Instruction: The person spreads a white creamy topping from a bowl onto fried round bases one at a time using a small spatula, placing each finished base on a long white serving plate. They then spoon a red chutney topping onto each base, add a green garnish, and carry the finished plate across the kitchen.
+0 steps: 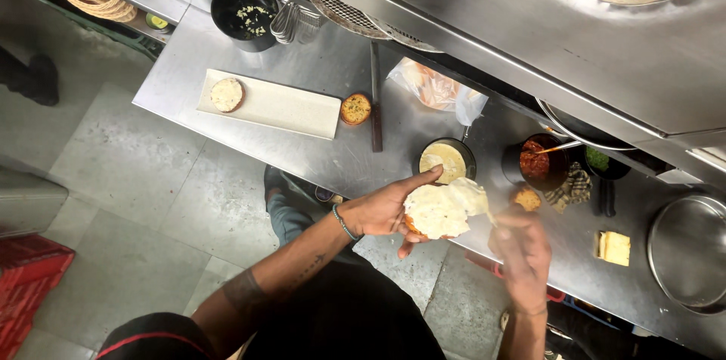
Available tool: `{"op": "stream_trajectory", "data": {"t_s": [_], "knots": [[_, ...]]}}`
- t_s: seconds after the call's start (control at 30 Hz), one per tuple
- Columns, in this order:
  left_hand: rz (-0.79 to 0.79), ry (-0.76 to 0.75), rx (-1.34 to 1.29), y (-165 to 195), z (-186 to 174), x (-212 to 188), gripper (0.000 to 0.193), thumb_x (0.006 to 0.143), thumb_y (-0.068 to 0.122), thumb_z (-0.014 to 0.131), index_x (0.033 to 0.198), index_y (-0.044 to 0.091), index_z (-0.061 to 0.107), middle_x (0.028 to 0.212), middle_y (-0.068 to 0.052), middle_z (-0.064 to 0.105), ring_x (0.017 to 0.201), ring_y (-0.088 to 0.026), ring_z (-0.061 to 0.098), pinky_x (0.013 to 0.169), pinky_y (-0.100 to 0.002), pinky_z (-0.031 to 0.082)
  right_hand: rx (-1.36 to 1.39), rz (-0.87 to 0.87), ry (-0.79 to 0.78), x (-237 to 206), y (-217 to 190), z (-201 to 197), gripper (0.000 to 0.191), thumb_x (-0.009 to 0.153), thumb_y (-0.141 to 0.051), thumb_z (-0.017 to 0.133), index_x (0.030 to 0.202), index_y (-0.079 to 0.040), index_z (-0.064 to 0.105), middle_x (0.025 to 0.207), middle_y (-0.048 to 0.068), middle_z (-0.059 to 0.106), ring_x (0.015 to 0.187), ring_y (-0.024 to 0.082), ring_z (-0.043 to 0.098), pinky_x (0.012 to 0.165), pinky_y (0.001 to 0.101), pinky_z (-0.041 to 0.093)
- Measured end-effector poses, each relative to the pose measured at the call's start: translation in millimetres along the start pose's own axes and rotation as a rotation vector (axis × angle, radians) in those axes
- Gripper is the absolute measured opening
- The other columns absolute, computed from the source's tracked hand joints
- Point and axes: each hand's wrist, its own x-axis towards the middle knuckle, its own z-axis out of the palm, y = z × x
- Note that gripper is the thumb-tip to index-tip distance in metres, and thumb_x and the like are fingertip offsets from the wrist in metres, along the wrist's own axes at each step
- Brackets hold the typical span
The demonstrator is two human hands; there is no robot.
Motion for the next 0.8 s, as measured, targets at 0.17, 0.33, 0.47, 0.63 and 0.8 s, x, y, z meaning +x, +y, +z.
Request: {"op": "stream_trajectory", "data": {"t_s": [0.17,0.33,0.47,0.63,0.8], "knots": [[0.073,-0.016,-0.075,1,0,-4,0.079,0.111,0.064,0.037,0.134,-0.009,0.056,0.11,-0.024,0.071,0.062,-0.018,0.068,0.05,-0.041,0.061,-0.02,0.071,0.138,-7,1,2,0.013,0.102,-0.011,0.057,0.114,-0.006,0.057,0.076,0.004,0.058,0.061,0.008,0.047,0.051,0.0227,0.036],[0.156,-0.063,-0.153,-1,1,-1,0.077,0.111,0.065,0.033,0.144,-0.002,0.05,0.117,-0.019,0.069,0.074,-0.019,0.069,0.056,-0.044,0.062,0.08,0.029,0.123,-18,10,21,0.016,0.102,-0.012,0.056,0.117,-0.005,0.055,0.086,0.005,0.057,0.065,0.01,0.05,0.057,0.0258,0.042],[0.289,-0.213,-0.203,-3,1,5,0.076,0.116,0.065,0.031,0.143,-0.002,0.052,0.115,-0.014,0.068,0.078,-0.017,0.063,0.067,-0.043,0.061,0.107,-0.02,0.124,-23,13,26,0.017,0.104,-0.012,0.056,0.119,-0.005,0.053,0.089,0.008,0.056,0.066,0.013,0.051,0.06,0.0288,0.046],[0.369,-0.023,-0.123,-3,5,8,0.071,0.112,0.066,0.031,0.147,0.007,0.051,0.119,-0.014,0.065,0.092,-0.019,0.062,0.072,-0.037,0.053,0.149,-0.056,0.189,-26,4,25,0.015,0.107,-0.013,0.055,0.119,-0.003,0.053,0.102,0.007,0.053,0.074,0.013,0.049,0.064,0.0291,0.043],[0.467,-0.023,0.039,-2,12,12,0.064,0.113,0.058,0.039,0.159,0.014,0.037,0.131,-0.013,0.062,0.102,-0.018,0.06,0.083,-0.036,0.051,0.101,-0.002,0.209,-20,-10,38,0.017,0.107,-0.015,0.056,0.119,-0.005,0.052,0.077,0.004,0.053,0.066,0.011,0.048,0.06,0.0271,0.043]]}}
